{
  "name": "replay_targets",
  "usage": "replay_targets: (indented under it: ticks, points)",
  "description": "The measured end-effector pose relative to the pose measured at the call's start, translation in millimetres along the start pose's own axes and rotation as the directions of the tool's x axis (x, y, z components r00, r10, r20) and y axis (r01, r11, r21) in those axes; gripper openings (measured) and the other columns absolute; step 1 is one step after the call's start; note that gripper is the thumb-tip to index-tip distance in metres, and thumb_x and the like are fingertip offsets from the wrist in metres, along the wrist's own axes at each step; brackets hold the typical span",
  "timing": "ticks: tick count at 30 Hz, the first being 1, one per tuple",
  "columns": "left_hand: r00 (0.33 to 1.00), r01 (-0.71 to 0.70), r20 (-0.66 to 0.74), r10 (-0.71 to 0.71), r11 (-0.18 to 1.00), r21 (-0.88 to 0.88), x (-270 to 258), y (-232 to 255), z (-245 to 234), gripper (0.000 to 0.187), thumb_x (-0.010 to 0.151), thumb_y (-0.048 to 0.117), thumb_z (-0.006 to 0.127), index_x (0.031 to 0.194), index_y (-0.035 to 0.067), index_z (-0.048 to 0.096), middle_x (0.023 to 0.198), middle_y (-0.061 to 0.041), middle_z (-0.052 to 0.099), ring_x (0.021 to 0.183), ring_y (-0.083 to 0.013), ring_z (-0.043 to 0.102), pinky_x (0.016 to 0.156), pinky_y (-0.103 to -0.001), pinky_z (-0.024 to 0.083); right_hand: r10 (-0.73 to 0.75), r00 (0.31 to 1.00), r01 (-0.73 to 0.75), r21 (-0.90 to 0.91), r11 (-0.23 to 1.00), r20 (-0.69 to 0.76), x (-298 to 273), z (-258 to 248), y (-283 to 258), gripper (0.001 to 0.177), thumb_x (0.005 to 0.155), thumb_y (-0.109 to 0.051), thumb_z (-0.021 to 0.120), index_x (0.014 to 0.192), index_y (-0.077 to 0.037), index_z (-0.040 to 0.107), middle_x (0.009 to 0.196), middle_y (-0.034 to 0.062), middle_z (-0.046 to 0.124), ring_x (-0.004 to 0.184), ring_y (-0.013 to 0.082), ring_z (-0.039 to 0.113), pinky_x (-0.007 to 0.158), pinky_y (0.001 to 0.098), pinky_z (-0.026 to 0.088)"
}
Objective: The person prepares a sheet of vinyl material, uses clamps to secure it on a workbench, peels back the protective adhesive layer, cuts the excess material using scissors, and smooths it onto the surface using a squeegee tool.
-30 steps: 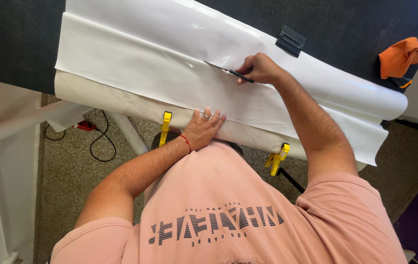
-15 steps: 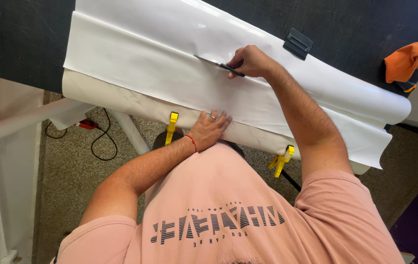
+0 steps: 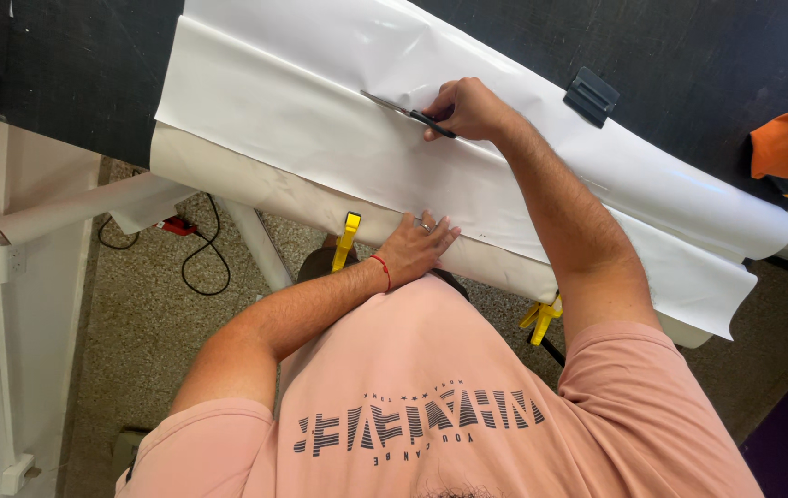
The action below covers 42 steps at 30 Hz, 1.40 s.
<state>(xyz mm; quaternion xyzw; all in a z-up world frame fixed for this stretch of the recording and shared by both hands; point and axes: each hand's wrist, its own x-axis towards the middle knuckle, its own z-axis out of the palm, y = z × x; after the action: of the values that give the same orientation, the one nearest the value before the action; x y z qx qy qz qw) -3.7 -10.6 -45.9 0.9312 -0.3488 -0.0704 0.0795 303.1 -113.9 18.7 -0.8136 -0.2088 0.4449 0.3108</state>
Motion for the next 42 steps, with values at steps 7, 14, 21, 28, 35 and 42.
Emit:
replay_targets:
  ticks: [7, 14, 21, 28, 35, 42]
  points:
    - [0.999, -0.054, -0.005, 0.053, 0.987, -0.150, -23.5, -12.7, 4.0, 0.114, 0.094, 0.071, 0.080, 0.182, 0.023, 0.024, 0.184, -0.014, 0.032, 0.162, -0.0492, 0.038, 0.121, -0.068, 0.036, -0.006, 1.000, 0.006, -0.091, 0.996, -0.003, 15.6, 5.5, -19.2, 0.041, 0.083, -0.036, 0.103, 0.119, -0.020, 0.091, 0.100, -0.0049, 0.075, 0.090, 0.0116, 0.069, 0.085, 0.0266, 0.055]
    - [0.814, -0.018, -0.262, -0.519, 0.428, -0.904, -74.3, -70.3, -61.7, 0.037, 0.106, 0.012, 0.081, 0.143, 0.017, 0.081, 0.133, -0.009, 0.085, 0.124, -0.0295, 0.082, 0.107, -0.041, 0.064, 0.099, 0.994, -0.095, -0.078, 0.992, 0.040, 1.0, -5.3, -42.9, 0.051, 0.084, -0.029, 0.107, 0.126, -0.009, 0.086, 0.097, 0.0087, 0.085, 0.078, 0.0183, 0.083, 0.080, 0.0337, 0.065]
    - [0.458, 0.854, -0.191, -0.868, 0.489, -0.179, -129.9, -196.5, -62.7, 0.126, 0.089, 0.083, 0.082, 0.174, 0.002, 0.038, 0.180, -0.029, 0.031, 0.164, -0.0555, 0.027, 0.130, -0.074, 0.031, 0.171, 0.984, -0.170, -0.025, 0.985, 0.058, 7.6, -3.8, -41.0, 0.055, 0.082, -0.029, 0.106, 0.127, -0.007, 0.084, 0.096, 0.0107, 0.085, 0.075, 0.0194, 0.080, 0.071, 0.0330, 0.063]
    - [0.506, 0.812, -0.233, -0.831, 0.549, -0.197, -145.9, -197.9, -45.7, 0.130, 0.093, 0.093, 0.067, 0.171, -0.007, 0.038, 0.182, -0.027, 0.031, 0.168, -0.0488, 0.027, 0.132, -0.073, 0.021, 0.117, 0.992, -0.122, 0.118, 0.985, 0.049, 32.7, 12.1, -18.3, 0.058, 0.080, -0.028, 0.107, 0.125, -0.003, 0.080, 0.098, 0.0107, 0.083, 0.079, 0.0191, 0.076, 0.072, 0.0316, 0.065]
    - [0.514, 0.818, -0.233, -0.826, 0.554, -0.158, -144.4, -199.5, -42.0, 0.131, 0.093, 0.096, 0.061, 0.171, -0.007, 0.039, 0.183, -0.027, 0.030, 0.169, -0.0485, 0.025, 0.131, -0.074, 0.021, 0.060, 0.998, -0.061, 0.057, 0.997, 0.011, 63.2, 24.4, -39.8, 0.056, 0.080, -0.036, 0.109, 0.122, -0.008, 0.084, 0.095, 0.0062, 0.082, 0.080, 0.0190, 0.076, 0.077, 0.0337, 0.063]
    - [0.512, 0.818, -0.257, -0.820, 0.556, -0.146, -144.9, -199.3, -35.4, 0.131, 0.094, 0.098, 0.056, 0.170, -0.008, 0.041, 0.183, -0.027, 0.031, 0.170, -0.0483, 0.025, 0.132, -0.074, 0.019, 0.029, 0.999, -0.028, -0.025, 0.999, 0.018, 95.3, 31.7, -73.7, 0.052, 0.080, -0.044, 0.108, 0.115, -0.015, 0.085, 0.093, 0.0024, 0.082, 0.084, 0.0212, 0.078, 0.081, 0.0360, 0.061]
